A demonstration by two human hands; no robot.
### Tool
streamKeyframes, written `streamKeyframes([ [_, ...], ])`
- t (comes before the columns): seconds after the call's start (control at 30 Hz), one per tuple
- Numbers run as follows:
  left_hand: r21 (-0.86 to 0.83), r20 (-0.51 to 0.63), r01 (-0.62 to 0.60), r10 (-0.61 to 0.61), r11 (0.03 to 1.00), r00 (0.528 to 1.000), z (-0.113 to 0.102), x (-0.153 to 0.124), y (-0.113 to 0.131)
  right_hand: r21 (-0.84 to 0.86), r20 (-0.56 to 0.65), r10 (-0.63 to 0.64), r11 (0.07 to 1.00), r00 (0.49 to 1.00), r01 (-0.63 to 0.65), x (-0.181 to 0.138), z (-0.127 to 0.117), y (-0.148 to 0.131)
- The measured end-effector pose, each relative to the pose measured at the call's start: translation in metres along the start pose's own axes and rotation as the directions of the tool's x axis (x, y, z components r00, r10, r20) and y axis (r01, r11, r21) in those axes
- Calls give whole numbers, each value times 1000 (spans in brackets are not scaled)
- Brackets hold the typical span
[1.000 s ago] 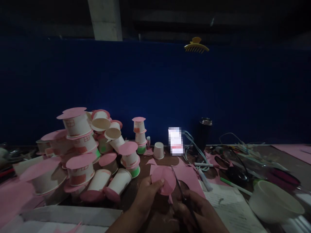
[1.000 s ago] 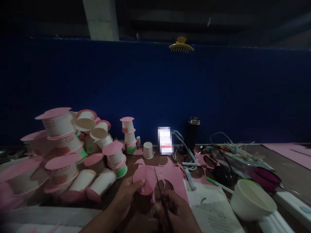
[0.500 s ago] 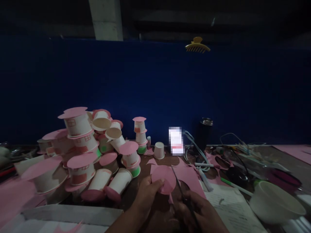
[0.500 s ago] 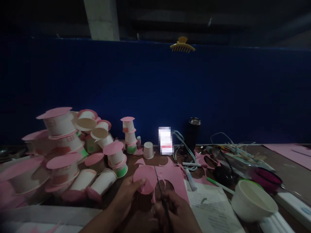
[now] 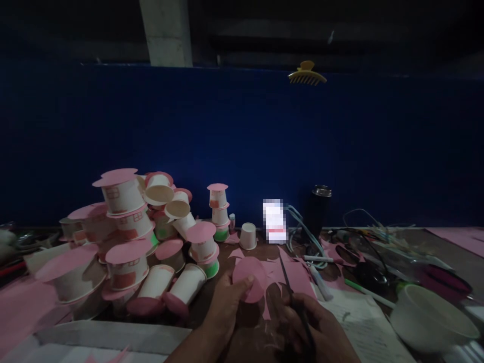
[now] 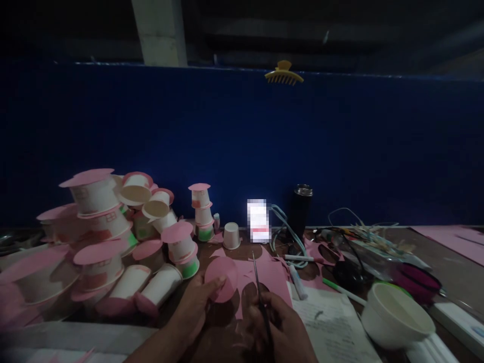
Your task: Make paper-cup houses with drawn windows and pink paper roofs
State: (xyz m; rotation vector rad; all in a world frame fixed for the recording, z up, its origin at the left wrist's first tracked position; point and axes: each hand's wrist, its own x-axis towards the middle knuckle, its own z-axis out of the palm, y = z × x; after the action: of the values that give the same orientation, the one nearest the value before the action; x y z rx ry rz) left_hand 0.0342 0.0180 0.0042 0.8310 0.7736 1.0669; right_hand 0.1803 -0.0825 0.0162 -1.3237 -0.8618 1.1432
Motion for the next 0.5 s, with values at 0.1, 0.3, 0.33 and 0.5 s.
streamKeyframes([
  [0.1,-83,4,19,-18,996,1000,1,0,1,-13,-6,-7,1000,1000,7,0,-1,-1],
  [0.3,-132,2,48,-48,990,999,0,1,-1,3,42,-3,1000,999,3,3,-2,1],
  [0.33,-140,-5,58,-59,988,998,0,2,-2,2,52,0,1000,999,0,2,-2,1],
  [0.5,-178,-5,88,-90,980,996,0,2,-3,92,133,42,994,990,-54,-2,6,-2],
])
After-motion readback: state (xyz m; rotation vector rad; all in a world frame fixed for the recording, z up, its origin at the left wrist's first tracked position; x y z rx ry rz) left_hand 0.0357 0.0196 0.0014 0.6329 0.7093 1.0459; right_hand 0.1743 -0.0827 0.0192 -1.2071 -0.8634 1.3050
